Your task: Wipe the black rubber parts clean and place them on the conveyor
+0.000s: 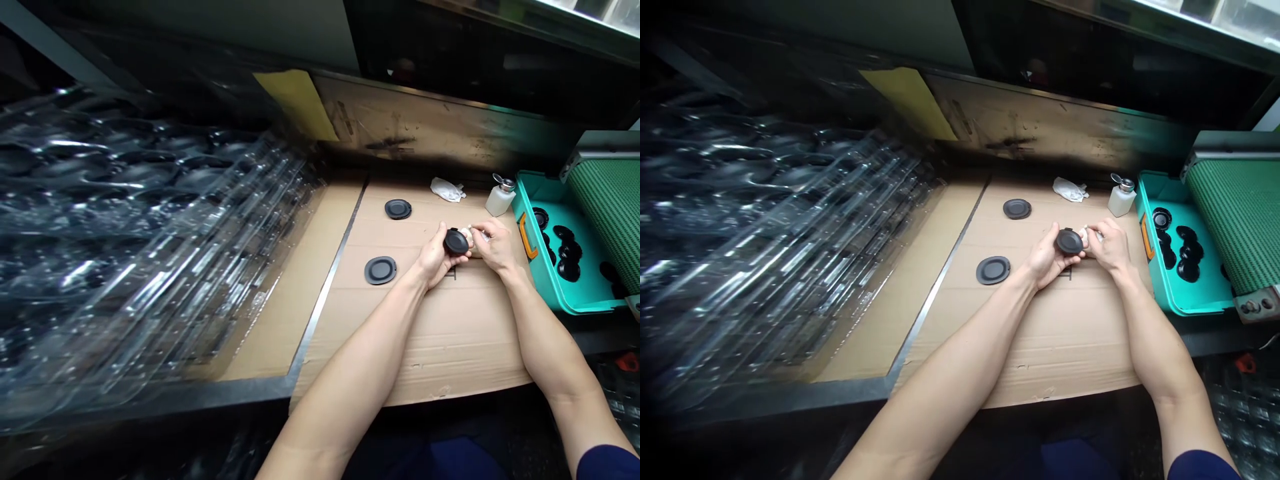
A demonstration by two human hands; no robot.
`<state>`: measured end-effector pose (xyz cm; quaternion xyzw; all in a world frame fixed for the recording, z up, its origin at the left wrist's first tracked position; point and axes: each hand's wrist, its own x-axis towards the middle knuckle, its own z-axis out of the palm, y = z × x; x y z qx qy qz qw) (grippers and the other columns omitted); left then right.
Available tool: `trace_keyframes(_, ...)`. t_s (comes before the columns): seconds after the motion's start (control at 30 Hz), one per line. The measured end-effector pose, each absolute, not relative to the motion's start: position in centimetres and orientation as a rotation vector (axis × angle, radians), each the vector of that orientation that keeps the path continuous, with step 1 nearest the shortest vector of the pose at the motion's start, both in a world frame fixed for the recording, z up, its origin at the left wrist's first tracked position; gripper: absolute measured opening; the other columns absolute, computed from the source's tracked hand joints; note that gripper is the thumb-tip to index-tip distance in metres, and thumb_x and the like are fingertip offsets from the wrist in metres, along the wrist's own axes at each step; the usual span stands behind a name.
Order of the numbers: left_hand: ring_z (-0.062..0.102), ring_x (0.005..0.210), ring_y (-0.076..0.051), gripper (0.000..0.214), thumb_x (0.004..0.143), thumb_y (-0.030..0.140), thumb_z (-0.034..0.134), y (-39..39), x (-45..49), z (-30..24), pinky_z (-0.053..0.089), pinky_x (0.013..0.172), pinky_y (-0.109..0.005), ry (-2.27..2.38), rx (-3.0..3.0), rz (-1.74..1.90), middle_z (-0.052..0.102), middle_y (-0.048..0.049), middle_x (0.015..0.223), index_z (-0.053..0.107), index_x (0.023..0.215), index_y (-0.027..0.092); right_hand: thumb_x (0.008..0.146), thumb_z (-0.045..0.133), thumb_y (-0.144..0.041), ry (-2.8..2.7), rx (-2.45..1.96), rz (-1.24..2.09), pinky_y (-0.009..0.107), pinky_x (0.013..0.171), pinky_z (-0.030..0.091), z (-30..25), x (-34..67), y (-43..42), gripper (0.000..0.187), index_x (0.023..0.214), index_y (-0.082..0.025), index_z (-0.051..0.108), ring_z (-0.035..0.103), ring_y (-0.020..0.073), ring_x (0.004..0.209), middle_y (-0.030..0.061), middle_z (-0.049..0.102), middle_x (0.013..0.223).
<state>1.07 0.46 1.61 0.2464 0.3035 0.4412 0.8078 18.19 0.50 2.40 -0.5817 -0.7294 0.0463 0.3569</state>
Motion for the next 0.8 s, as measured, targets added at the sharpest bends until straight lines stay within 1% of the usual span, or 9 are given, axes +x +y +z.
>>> trace_keyframes(0.13, 0.067, 0.070, -0.014, 0.068, 0.105, 0.065, 0.034, 1.3, -0.8, 2.6, 0.057, 0.057, -0.020, 0.550, 0.335, 0.980, 0.074, -0.0180, 0.096, 0.070, 0.101, 0.007, 0.099, 0.053, -0.035, -1.753, -1.619, -0.015, 0.032, 0.087, 0.051, 2.3, 19.2, 0.9, 0.029, 0.101, -0.019, 0.076, 0.066, 0.0215, 0.091, 0.0094, 0.072, 0.099)
trace_keyframes(0.33, 0.056, 0.056, -0.011, 0.072, 0.104, 0.068, 0.029, 1.0, -1.6, 3.4, 0.045, 0.043, -0.021, 0.475, 0.338, 0.913, 0.069, -0.0125, 0.081, 0.072, 0.101, 0.010, 0.096, 0.051, -0.029, -1.677, -1.881, -0.087, 0.035, 0.093, 0.048, 1.3, 21.1, 1.6, 0.031, 0.107, -0.017, 0.078, 0.066, 0.0253, 0.098, 0.0122, 0.074, 0.105)
trace_keyframes(0.43, 0.061, 0.060, -0.013, 0.069, 0.103, 0.068, 0.036, 0.6, -1.1, 3.3, 0.046, 0.045, -0.021, 0.470, 0.409, 0.893, 0.071, -0.0131, 0.086, 0.073, 0.103, 0.010, 0.095, 0.053, -0.029, -1.674, -1.997, -0.080, 0.036, 0.090, 0.048, 0.8, 21.7, 2.0, 0.031, 0.106, -0.017, 0.079, 0.066, 0.0264, 0.098, 0.0126, 0.074, 0.105)
trace_keyframes(0.47, 0.065, 0.064, -0.014, 0.065, 0.101, 0.068, 0.042, 0.6, -0.9, 3.2, 0.049, 0.048, -0.022, 0.494, 0.462, 0.902, 0.072, -0.0134, 0.091, 0.072, 0.108, 0.011, 0.095, 0.053, -0.029, -1.683, -2.024, -0.066, 0.035, 0.089, 0.047, 0.6, 21.8, 2.1, 0.031, 0.106, -0.017, 0.079, 0.066, 0.0264, 0.097, 0.0126, 0.075, 0.104)
trace_keyframes(0.53, 0.071, 0.077, -0.018, 0.056, 0.093, 0.062, 0.064, 0.4, -0.2, 2.7, 0.054, 0.059, -0.024, 0.600, 0.631, 0.975, 0.073, -0.0133, 0.104, 0.069, 0.120, 0.013, 0.094, 0.054, -0.030, -1.693, -2.055, -0.036, 0.034, 0.086, 0.047, 0.4, 21.9, 2.2, 0.030, 0.103, -0.017, 0.080, 0.066, 0.0262, 0.096, 0.0122, 0.076, 0.103)
trace_keyframes(0.57, 0.072, 0.085, -0.019, 0.058, 0.086, 0.055, 0.076, 0.2, 0.1, 2.4, 0.057, 0.067, -0.026, 0.675, 0.747, 1.043, 0.072, -0.0128, 0.110, 0.067, 0.127, 0.015, 0.094, 0.055, -0.030, -1.690, -2.060, -0.024, 0.034, 0.086, 0.047, 0.3, 21.9, 2.3, 0.030, 0.102, -0.017, 0.080, 0.067, 0.0259, 0.095, 0.0118, 0.076, 0.102)
trace_keyframes(0.63, 0.071, 0.104, -0.021, 0.076, 0.070, 0.036, 0.093, -0.3, 0.8, 1.9, 0.056, 0.089, -0.028, 0.820, 1.017, 1.210, 0.071, -0.0112, 0.119, 0.061, 0.137, 0.017, 0.093, 0.056, -0.031, -1.676, -2.058, -0.010, 0.034, 0.085, 0.047, 0.1, 21.9, 2.4, 0.029, 0.101, -0.018, 0.081, 0.067, 0.0256, 0.095, 0.0111, 0.077, 0.102)
trace_keyframes(0.7, 0.066, 0.119, -0.023, 0.092, 0.061, 0.024, 0.097, -1.0, 1.4, 1.7, 0.049, 0.106, -0.030, 0.905, 1.245, 1.352, 0.069, -0.0098, 0.124, 0.057, 0.144, 0.020, 0.093, 0.056, -0.030, -1.675, -2.050, -0.005, 0.033, 0.086, 0.047, 0.0, 22.0, 2.5, 0.029, 0.101, -0.017, 0.081, 0.068, 0.0255, 0.096, 0.0111, 0.077, 0.104)
trace_keyframes(0.8, 0.063, 0.126, -0.026, 0.097, 0.064, 0.024, 0.095, -1.7, 1.6, 1.7, 0.045, 0.112, -0.033, 0.930, 1.396, 1.415, 0.069, -0.0096, 0.128, 0.051, 0.150, 0.024, 0.093, 0.055, -0.029, -1.687, -2.031, -0.009, 0.033, 0.087, 0.047, -0.1, 22.1, 2.6, 0.031, 0.104, -0.016, 0.081, 0.068, 0.0255, 0.098, 0.0116, 0.078, 0.106)
